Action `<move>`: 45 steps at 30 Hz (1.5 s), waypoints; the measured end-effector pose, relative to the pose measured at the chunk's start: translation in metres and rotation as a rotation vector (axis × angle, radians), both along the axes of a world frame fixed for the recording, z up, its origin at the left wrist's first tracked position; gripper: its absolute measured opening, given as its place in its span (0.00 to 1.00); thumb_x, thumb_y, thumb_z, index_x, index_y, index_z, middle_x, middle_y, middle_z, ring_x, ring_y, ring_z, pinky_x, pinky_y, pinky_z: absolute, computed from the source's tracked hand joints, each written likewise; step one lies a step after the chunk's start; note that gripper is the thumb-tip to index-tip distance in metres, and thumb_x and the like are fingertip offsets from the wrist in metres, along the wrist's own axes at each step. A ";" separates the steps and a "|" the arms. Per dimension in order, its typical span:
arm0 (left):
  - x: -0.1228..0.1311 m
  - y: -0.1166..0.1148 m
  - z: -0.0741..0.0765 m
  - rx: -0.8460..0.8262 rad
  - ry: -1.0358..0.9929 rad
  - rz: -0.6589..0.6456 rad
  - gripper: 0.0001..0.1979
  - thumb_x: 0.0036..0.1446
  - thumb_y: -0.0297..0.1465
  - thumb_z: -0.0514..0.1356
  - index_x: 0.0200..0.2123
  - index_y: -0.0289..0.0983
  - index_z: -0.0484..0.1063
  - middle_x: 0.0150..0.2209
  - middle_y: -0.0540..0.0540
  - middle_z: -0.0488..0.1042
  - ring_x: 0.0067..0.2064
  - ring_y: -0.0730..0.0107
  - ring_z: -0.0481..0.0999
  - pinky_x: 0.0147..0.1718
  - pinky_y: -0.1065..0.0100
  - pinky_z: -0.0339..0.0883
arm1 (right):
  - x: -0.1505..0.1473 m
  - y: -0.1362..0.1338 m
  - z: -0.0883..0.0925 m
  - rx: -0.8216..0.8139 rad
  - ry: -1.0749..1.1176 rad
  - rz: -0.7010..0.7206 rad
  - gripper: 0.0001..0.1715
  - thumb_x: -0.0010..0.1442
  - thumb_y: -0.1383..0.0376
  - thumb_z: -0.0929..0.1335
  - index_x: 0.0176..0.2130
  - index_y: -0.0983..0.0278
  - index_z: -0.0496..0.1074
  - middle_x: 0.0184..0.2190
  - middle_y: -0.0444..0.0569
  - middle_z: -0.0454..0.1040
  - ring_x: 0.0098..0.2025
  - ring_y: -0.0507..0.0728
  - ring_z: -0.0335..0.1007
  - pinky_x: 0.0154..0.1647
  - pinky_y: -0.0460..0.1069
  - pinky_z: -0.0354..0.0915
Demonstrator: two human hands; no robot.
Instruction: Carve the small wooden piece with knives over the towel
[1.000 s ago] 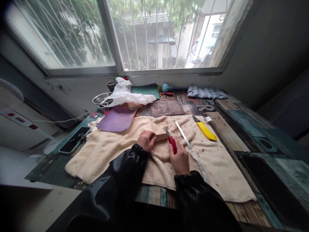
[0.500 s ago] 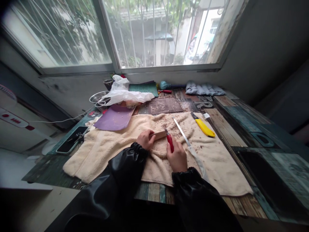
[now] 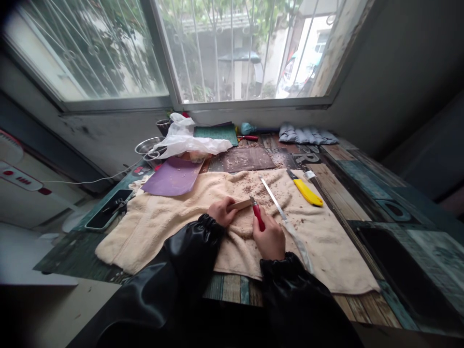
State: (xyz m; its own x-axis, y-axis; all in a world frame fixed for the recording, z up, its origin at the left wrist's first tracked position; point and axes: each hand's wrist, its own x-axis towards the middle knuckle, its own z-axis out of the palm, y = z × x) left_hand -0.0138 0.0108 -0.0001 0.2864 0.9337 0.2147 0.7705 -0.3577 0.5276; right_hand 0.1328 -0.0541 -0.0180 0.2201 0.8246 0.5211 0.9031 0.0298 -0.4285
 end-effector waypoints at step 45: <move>0.014 0.000 0.000 -0.720 -1.085 -0.323 0.18 0.42 0.37 0.60 0.34 0.34 0.58 0.22 0.52 0.66 0.20 0.78 0.67 0.20 0.74 0.62 | -0.006 -0.005 0.010 -0.288 0.647 0.262 0.23 0.52 0.52 0.59 0.41 0.64 0.67 0.25 0.45 0.72 0.24 0.52 0.66 0.22 0.46 0.61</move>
